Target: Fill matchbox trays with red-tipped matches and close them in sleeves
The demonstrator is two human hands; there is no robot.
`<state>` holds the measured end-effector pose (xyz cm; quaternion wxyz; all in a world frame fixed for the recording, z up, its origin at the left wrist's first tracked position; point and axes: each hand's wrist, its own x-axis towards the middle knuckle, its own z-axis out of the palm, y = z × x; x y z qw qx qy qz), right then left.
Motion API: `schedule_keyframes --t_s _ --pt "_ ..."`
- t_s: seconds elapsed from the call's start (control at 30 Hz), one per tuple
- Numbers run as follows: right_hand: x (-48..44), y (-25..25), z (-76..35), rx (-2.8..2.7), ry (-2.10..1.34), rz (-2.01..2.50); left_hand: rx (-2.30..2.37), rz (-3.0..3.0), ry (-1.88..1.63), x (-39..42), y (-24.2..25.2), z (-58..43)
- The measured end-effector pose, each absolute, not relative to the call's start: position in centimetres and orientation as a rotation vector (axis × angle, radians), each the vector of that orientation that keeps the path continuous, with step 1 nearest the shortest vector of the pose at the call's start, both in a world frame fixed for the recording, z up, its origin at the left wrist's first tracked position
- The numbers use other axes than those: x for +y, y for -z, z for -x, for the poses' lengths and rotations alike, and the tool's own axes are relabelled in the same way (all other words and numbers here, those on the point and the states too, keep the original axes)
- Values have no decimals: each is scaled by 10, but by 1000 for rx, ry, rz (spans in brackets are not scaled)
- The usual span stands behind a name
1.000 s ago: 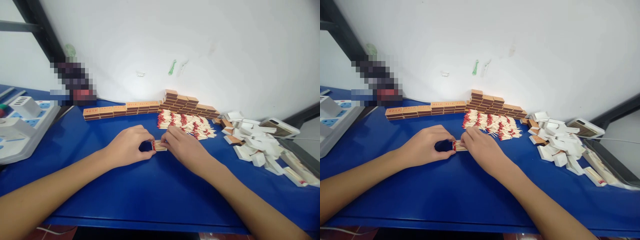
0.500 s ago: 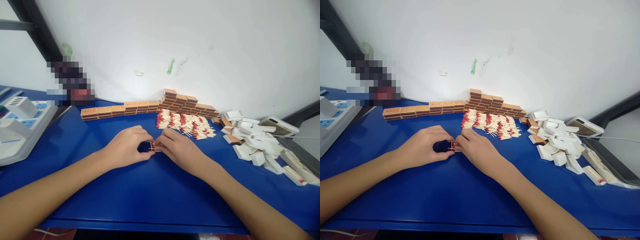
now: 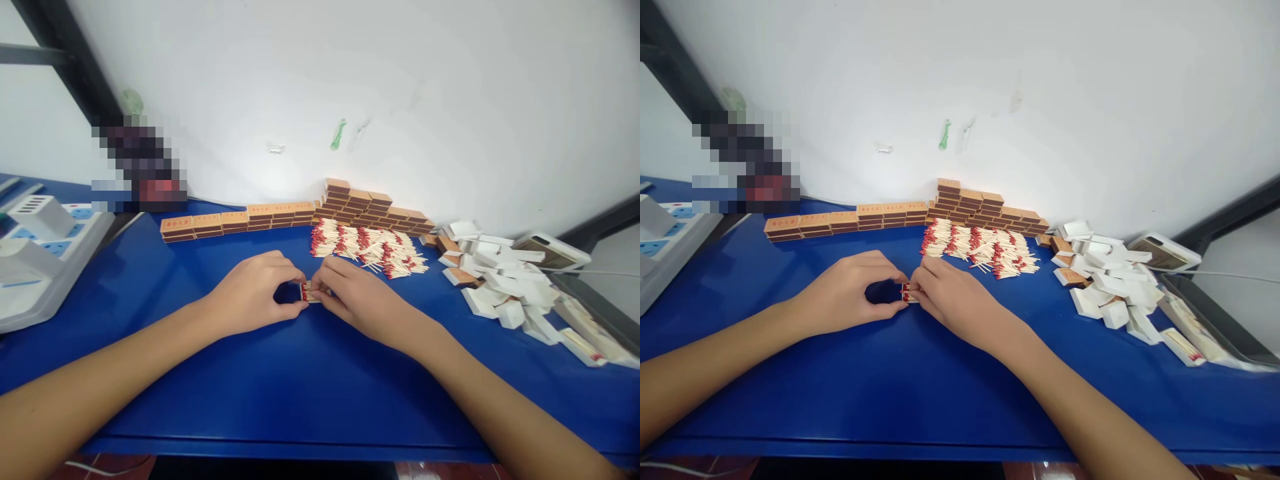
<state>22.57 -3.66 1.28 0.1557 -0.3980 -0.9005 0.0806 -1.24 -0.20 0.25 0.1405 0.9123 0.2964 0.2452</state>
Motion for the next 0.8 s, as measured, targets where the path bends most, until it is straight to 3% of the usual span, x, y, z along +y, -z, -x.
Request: schedule_keyframes --t_s 0.4,0.8 --pt "10 11 -255 -2389 145 1275 896 -2618 -685 -1 -3 14" --pt "18 18 -260 -2466 72 1294 902 -2631 -673 0 -3 15"
